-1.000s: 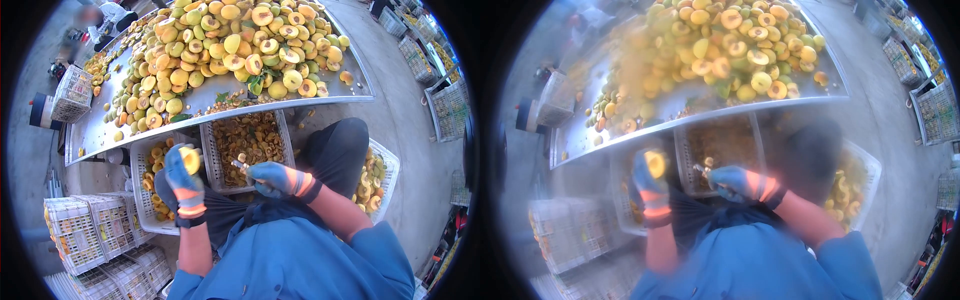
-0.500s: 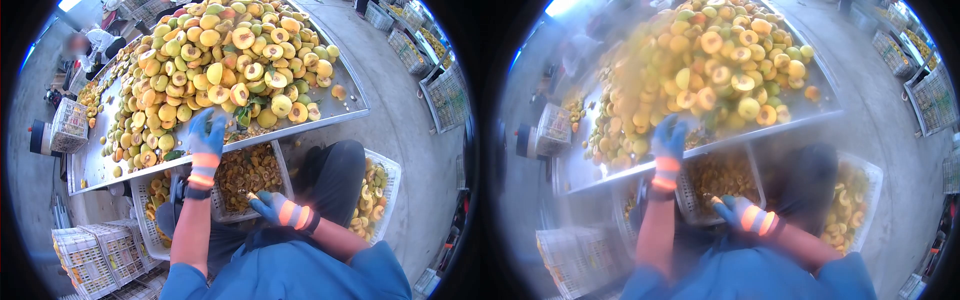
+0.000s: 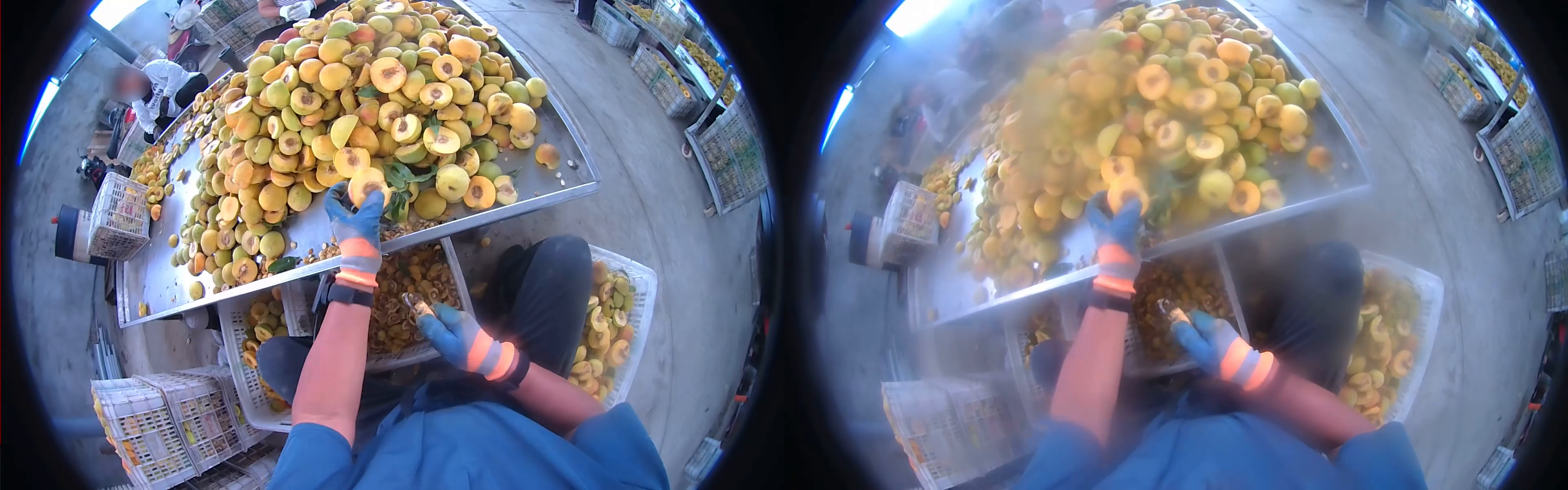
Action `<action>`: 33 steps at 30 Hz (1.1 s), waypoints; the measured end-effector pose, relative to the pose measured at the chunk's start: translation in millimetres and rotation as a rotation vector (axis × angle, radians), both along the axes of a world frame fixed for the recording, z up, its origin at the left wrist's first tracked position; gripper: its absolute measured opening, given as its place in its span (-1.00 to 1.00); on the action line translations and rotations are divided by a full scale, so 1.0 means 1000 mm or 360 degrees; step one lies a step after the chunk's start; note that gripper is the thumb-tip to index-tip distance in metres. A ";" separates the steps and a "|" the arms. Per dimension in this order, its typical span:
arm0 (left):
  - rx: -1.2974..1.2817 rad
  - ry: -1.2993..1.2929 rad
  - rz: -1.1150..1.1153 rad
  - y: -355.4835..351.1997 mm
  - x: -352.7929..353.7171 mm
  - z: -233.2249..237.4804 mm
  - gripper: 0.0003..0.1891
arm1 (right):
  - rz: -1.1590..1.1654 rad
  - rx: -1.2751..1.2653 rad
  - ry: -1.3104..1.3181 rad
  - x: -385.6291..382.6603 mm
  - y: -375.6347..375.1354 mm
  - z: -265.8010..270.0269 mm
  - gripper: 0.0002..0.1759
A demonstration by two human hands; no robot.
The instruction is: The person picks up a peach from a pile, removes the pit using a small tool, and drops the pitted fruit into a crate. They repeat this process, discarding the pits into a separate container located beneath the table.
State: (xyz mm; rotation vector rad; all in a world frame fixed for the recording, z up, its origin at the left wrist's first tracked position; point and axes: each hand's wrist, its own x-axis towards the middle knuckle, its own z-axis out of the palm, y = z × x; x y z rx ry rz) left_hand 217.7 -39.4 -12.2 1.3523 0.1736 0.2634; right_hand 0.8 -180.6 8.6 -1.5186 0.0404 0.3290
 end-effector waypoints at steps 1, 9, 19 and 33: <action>-0.0420 0.0033 -0.0170 0.013 -0.018 0.006 -0.39 | -0.0014 0.0067 0.0037 0.003 -0.001 0.007 -0.69; -0.0846 0.0156 -0.0286 0.067 -0.152 0.023 -0.58 | 0.0176 -0.0047 -0.0389 0.016 0.024 0.028 -0.78; -0.1200 0.0211 -0.0114 0.053 -0.210 0.038 -0.56 | 0.0367 -0.0542 -0.0729 -0.002 0.045 0.026 -0.64; 0.0675 -0.0165 0.0055 0.056 -0.217 0.003 -0.75 | 0.0704 -0.0733 -0.1024 -0.008 0.042 -0.009 -0.57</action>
